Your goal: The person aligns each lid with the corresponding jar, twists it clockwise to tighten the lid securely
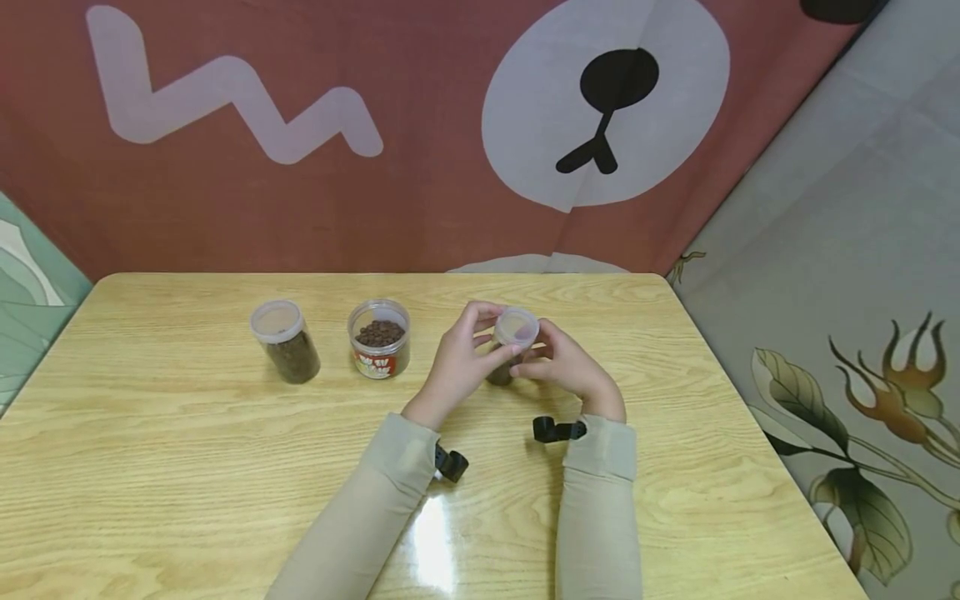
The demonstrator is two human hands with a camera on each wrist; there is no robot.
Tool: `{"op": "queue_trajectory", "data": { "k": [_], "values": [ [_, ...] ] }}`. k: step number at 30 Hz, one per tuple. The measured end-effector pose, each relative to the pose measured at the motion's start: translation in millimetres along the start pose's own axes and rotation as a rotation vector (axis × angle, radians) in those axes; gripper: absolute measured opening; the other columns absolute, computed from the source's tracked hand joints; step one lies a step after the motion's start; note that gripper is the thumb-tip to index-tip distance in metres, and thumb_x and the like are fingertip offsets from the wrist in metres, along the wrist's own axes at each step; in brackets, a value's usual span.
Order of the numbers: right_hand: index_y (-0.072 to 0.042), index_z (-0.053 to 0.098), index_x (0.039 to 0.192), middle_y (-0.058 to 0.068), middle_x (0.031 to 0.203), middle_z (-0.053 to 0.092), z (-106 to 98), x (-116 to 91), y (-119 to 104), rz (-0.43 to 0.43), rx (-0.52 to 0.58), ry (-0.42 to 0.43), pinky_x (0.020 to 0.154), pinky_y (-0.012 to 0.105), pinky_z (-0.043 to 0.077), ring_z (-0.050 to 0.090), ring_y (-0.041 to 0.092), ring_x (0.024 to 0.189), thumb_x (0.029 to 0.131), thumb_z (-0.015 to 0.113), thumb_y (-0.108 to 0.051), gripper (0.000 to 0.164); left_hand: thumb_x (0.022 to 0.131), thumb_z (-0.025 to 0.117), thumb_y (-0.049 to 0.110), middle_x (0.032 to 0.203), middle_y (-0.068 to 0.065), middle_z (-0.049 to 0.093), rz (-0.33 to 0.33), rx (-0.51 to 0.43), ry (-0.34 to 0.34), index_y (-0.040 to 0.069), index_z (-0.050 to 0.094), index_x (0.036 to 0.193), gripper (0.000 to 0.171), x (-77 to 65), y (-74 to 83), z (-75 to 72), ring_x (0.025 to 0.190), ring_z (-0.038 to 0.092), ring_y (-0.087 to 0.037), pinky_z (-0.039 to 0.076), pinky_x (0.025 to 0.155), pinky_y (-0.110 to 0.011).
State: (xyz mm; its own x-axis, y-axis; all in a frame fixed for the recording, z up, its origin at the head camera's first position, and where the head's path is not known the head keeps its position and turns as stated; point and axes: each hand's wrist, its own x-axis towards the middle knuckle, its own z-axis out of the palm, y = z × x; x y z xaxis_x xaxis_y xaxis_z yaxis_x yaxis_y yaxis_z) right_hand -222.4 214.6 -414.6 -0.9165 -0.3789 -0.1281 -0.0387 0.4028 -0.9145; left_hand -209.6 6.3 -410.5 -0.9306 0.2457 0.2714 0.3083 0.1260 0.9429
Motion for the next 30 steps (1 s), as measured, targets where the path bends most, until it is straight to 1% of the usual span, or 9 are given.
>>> {"op": "queue_trajectory", "data": {
  "k": [5,12,17,20,23,25,28,30],
  "values": [
    [-0.006,0.044,0.148,0.013,0.141,0.051,0.4,0.3,-0.8,-0.003,-0.004,-0.006,0.094,0.045,0.052,0.057,0.037,0.120,0.088,0.079,-0.008,0.070,0.091,0.078,0.013,0.136,-0.008,0.060,-0.004,-0.008,0.001,0.008,0.053,0.132,0.048,-0.3,-1.3,0.4,0.129,0.057,-0.024,0.052,0.103,-0.037],
    [-0.004,0.042,0.148,0.014,0.140,0.051,-0.1,0.1,0.0,-0.009,0.006,-0.008,0.090,0.042,0.054,0.057,0.038,0.120,0.088,0.078,-0.005,0.070,0.090,0.079,0.013,0.136,-0.008,0.059,0.005,0.002,-0.004,0.008,0.053,0.133,0.051,0.6,-2.1,1.1,0.130,0.056,-0.024,0.052,0.103,-0.037],
    [-0.007,0.043,0.148,0.014,0.141,0.050,-0.4,-0.3,-0.4,0.000,0.011,-0.006,0.093,0.044,0.054,0.056,0.038,0.122,0.088,0.079,-0.006,0.070,0.089,0.080,0.013,0.137,-0.009,0.058,0.008,0.000,-0.011,0.007,0.052,0.135,0.054,1.0,-2.8,0.5,0.130,0.056,-0.026,0.051,0.104,-0.038],
    [-0.009,0.044,0.147,0.013,0.142,0.050,-0.2,-0.3,-1.3,0.005,0.016,-0.006,0.096,0.047,0.052,0.056,0.038,0.123,0.088,0.080,-0.007,0.069,0.089,0.081,0.015,0.140,-0.009,0.056,-0.014,-0.012,-0.021,0.008,0.049,0.139,0.059,0.5,-4.0,0.2,0.131,0.054,-0.027,0.049,0.106,-0.040],
    [-0.009,0.044,0.147,0.014,0.143,0.049,0.4,0.2,-1.8,0.003,0.019,-0.007,0.097,0.048,0.052,0.056,0.038,0.124,0.088,0.080,-0.006,0.069,0.092,0.078,0.021,0.143,-0.010,0.054,-0.051,-0.039,-0.044,0.010,0.045,0.145,0.063,-0.5,-5.1,0.4,0.133,0.053,-0.026,0.047,0.109,-0.044],
    [-0.008,0.044,0.148,0.014,0.143,0.049,0.6,0.5,-1.7,-0.001,0.017,-0.009,0.097,0.048,0.052,0.056,0.038,0.123,0.088,0.079,-0.006,0.069,0.094,0.075,0.025,0.143,-0.011,0.054,-0.068,-0.054,-0.056,0.012,0.043,0.147,0.063,-0.8,-6.0,1.1,0.134,0.052,-0.026,0.046,0.110,-0.044],
    [-0.008,0.044,0.148,0.014,0.143,0.049,0.8,1.1,-1.2,-0.001,0.012,-0.009,0.096,0.047,0.053,0.056,0.038,0.123,0.088,0.079,-0.006,0.069,0.096,0.073,0.027,0.142,-0.014,0.056,-0.066,-0.060,-0.057,0.012,0.044,0.147,0.060,-0.7,-6.6,2.2,0.133,0.052,-0.026,0.046,0.109,-0.046],
    [-0.007,0.044,0.147,0.014,0.143,0.049,0.8,1.4,-0.6,0.001,0.009,-0.009,0.096,0.047,0.053,0.056,0.038,0.122,0.088,0.079,-0.006,0.069,0.097,0.072,0.026,0.142,-0.014,0.056,-0.057,-0.060,-0.052,0.011,0.045,0.146,0.057,-0.6,-6.8,2.6,0.133,0.053,-0.027,0.047,0.109,-0.047]
  ]
}}
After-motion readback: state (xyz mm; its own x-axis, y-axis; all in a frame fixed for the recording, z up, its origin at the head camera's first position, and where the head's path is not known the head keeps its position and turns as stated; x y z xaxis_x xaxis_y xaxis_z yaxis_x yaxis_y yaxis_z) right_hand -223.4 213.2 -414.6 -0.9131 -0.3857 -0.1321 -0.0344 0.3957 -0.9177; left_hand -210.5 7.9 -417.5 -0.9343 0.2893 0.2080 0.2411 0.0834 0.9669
